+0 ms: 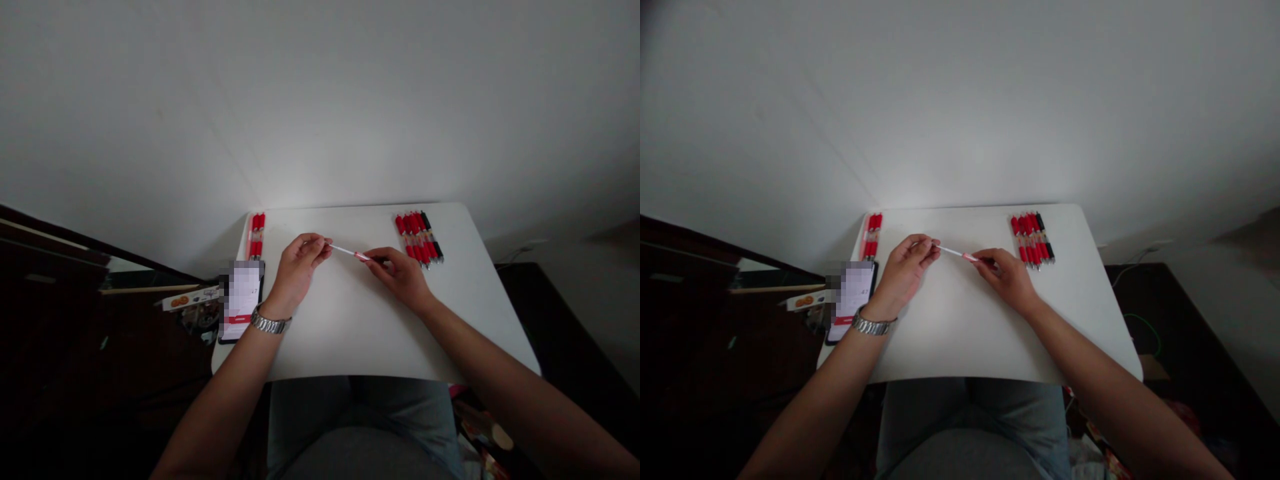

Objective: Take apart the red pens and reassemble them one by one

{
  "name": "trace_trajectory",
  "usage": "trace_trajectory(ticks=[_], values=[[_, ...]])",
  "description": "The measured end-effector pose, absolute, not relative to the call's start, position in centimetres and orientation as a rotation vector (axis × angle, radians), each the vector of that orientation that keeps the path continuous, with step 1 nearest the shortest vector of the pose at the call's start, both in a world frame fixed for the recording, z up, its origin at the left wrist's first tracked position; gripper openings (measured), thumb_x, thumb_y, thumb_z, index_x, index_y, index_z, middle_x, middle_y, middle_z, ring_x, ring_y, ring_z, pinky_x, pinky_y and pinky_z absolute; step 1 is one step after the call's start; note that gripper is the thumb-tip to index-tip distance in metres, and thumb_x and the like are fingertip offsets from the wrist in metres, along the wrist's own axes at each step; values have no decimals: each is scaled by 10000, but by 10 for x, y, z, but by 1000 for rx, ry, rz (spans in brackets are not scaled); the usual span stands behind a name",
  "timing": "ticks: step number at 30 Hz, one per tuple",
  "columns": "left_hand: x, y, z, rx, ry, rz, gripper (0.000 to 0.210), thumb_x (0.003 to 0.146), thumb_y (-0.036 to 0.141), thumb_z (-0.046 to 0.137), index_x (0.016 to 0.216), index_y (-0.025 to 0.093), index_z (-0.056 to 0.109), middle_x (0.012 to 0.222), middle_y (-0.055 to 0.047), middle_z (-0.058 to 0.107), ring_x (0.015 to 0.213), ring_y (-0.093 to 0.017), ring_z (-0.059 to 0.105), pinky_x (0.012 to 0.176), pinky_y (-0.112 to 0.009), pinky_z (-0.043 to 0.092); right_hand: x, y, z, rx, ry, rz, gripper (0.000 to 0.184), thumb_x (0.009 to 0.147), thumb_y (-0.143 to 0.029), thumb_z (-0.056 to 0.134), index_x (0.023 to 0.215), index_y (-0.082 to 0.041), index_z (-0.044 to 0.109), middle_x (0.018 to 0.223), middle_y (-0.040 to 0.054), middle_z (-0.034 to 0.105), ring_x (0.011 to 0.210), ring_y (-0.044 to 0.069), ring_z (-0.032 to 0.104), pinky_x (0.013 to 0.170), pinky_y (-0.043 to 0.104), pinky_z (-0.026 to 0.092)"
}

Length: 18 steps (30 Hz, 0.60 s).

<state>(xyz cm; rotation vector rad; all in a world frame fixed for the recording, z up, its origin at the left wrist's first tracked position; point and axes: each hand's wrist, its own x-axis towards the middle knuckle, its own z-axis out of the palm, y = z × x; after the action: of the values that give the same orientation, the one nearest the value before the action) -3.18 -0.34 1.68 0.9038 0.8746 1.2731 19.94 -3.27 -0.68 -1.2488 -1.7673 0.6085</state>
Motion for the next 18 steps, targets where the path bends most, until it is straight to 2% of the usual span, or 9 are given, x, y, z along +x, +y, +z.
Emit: trace_trajectory(ticks=[6,18], values=[[-32,-3,19,864,853,1305,233,803,302,815,951,181,681,974,-34,744,886,-111,695,925,-285,560,201,-32,-9,-1245,-1757,611,235,942,-412,648,1063,-226,726,948,62,770,798,191,719,701,311,581],[-32,-4,16,906,866,1284,229,829,329,796,964,190,674,1007,-42,742,915,-129,702,977,-335,557,201,-32,-10,-1240,-1738,634,238,938,-424,651,1057,-230,721,943,59,767,782,189,717,688,312,589]])
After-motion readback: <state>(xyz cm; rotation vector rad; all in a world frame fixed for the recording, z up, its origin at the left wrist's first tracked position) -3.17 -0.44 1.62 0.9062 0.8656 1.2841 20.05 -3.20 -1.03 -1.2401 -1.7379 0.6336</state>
